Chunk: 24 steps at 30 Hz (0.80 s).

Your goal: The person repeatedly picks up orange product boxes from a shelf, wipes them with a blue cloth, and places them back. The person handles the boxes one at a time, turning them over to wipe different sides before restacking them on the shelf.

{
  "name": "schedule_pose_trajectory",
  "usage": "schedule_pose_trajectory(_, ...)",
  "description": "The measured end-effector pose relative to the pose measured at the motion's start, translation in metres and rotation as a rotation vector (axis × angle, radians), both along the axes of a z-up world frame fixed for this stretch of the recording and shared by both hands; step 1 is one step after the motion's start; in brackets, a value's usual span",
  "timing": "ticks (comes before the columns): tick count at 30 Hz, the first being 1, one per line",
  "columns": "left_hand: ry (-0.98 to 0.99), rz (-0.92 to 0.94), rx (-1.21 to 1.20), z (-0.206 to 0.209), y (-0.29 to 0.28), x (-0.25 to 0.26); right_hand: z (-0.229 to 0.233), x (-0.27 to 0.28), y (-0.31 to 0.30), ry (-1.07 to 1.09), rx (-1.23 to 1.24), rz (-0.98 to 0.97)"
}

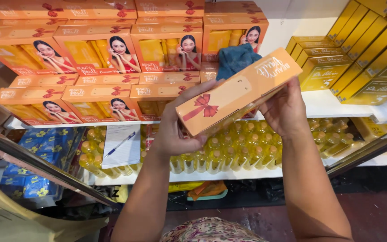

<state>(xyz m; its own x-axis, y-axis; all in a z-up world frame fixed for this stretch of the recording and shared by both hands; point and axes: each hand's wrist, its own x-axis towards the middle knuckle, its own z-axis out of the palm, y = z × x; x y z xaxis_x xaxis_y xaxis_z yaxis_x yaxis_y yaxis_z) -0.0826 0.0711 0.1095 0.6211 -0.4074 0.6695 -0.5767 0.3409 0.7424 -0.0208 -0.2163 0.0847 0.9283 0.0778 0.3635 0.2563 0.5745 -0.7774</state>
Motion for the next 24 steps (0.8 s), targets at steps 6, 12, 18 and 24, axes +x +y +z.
schedule_pose_trajectory(6,-0.396,0.451,0.163,-0.001,-0.018,0.012,-0.001,-0.007,-0.012,-0.244,-0.044,-0.135)
schedule_pose_trajectory(12,-0.53,0.545,0.212,0.001,-0.032,0.006,-0.009,0.005,-0.026,-0.217,0.012,-0.296)
schedule_pose_trajectory(18,-0.466,0.738,0.096,-0.014,-0.064,-0.004,-0.009,-0.009,-0.021,0.01,0.299,-0.125)
schedule_pose_trajectory(24,-0.408,0.837,-0.188,-0.048,-0.11,-0.004,0.025,-0.063,0.002,-0.144,0.318,0.004)
